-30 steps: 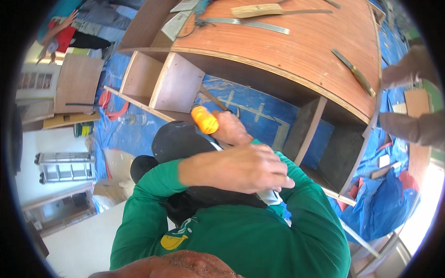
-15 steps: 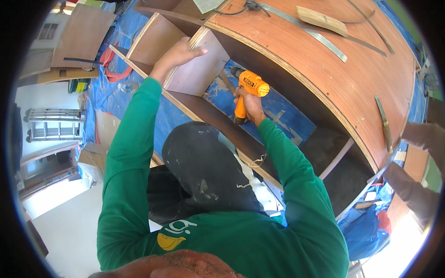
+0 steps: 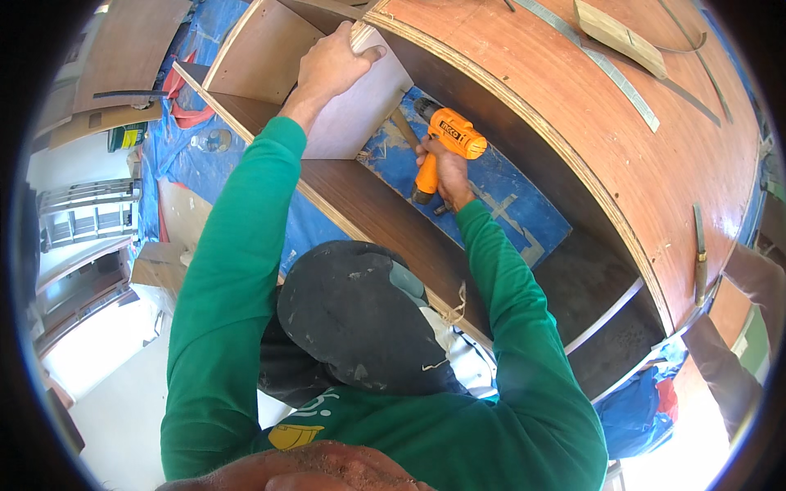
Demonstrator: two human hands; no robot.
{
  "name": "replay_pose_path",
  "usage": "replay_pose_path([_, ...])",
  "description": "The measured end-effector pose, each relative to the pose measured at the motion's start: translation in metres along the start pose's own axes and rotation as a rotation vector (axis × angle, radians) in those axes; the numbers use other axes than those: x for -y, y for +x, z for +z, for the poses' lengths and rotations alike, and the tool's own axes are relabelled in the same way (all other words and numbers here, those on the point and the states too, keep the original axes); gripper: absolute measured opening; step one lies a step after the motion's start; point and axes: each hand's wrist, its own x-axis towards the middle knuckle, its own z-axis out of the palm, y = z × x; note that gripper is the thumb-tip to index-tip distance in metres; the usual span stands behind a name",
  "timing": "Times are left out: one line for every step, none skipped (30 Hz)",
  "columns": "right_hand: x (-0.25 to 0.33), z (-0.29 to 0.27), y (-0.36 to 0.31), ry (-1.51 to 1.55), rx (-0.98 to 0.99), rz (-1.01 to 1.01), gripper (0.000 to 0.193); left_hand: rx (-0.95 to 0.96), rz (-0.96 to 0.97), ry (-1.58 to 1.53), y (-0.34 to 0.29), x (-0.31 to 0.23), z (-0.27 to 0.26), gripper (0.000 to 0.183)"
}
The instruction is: The person kneels on the floor and uses a cordless drill to fasten screws into a wooden cabinet frame. They align and secure a wooden panel into the cabinet structure while other workers are visible in the background.
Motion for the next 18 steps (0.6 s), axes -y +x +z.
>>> replay_pose_path([0.0, 0.002, 0.001, -0.013, 0.002, 0.002, 0.018, 0.027, -0.01, -0.009, 0.0, 0.0, 0.0, 0.08])
replay_pose_path([-0.002, 0.0, 0.005, -0.006, -0.004, 0.0, 0.018, 0.053, -0.016, -0.015, 0.002, -0.002, -0.002, 0.081])
replay_pose_path([-0.005, -0.002, 0.009, 0.001, -0.01, -0.002, 0.018, 0.079, -0.021, -0.021, 0.002, -0.003, -0.003, 0.082])
replay_pose_path([-0.008, -0.004, 0.012, 0.008, -0.016, -0.003, 0.018, 0.064, -0.017, -0.014, 0.002, -0.005, -0.004, 0.083])
replay_pose_path([-0.008, -0.004, 0.013, 0.012, -0.015, -0.002, 0.018, 0.049, -0.017, -0.009, 0.001, -0.004, -0.003, 0.083])
replay_pose_path([-0.008, -0.003, 0.014, 0.017, -0.015, 0.0, 0.018, 0.035, -0.016, -0.003, 0.0, -0.003, -0.002, 0.084])
replay_pose_path([-0.009, -0.002, 0.015, 0.022, -0.016, 0.001, 0.018, 0.038, -0.018, 0.001, 0.0, -0.002, -0.002, 0.084])
replay_pose_path([-0.01, -0.003, 0.015, 0.023, -0.016, 0.0, 0.018, 0.044, -0.018, 0.003, 0.001, -0.002, -0.003, 0.085])
replay_pose_path([-0.011, -0.003, 0.016, 0.025, -0.016, -0.001, 0.018, 0.05, -0.018, 0.004, 0.001, -0.003, -0.003, 0.085])
replay_pose_path([-0.012, -0.004, 0.016, 0.027, -0.016, -0.003, 0.018, 0.063, -0.013, 0.001, 0.001, -0.003, -0.004, 0.086])
replay_pose_path([-0.011, -0.003, 0.016, 0.024, -0.015, -0.002, 0.018, 0.073, -0.012, -0.002, 0.002, -0.003, -0.004, 0.087])
replay_pose_path([-0.01, -0.003, 0.015, 0.022, -0.013, -0.001, 0.018, 0.084, -0.011, -0.005, 0.002, -0.002, -0.004, 0.088])
replay_pose_path([-0.01, -0.002, 0.015, 0.02, -0.012, -0.001, 0.018, 0.071, -0.014, -0.004, 0.001, -0.002, -0.004, 0.089])
replay_pose_path([-0.01, -0.003, 0.015, 0.025, -0.017, 0.007, 0.019, 0.059, -0.013, -0.003, 0.0, -0.003, -0.003, 0.09])
replay_pose_path([-0.01, -0.004, 0.014, 0.03, -0.023, 0.015, 0.019, 0.046, -0.012, -0.002, 0.0, -0.004, -0.003, 0.09])
replay_pose_path([-0.01, -0.005, 0.014, 0.036, -0.029, 0.023, 0.019, 0.048, -0.015, 0.002, 0.0, -0.004, -0.004, 0.09])
replay_pose_path([-0.01, -0.005, 0.013, 0.03, -0.019, 0.015, 0.019, 0.049, -0.02, 0.004, 0.0, -0.004, -0.004, 0.091])
replay_pose_path([-0.011, -0.004, 0.013, 0.024, -0.008, 0.008, 0.019, 0.05, -0.026, 0.007, 0.0, -0.004, -0.004, 0.091])
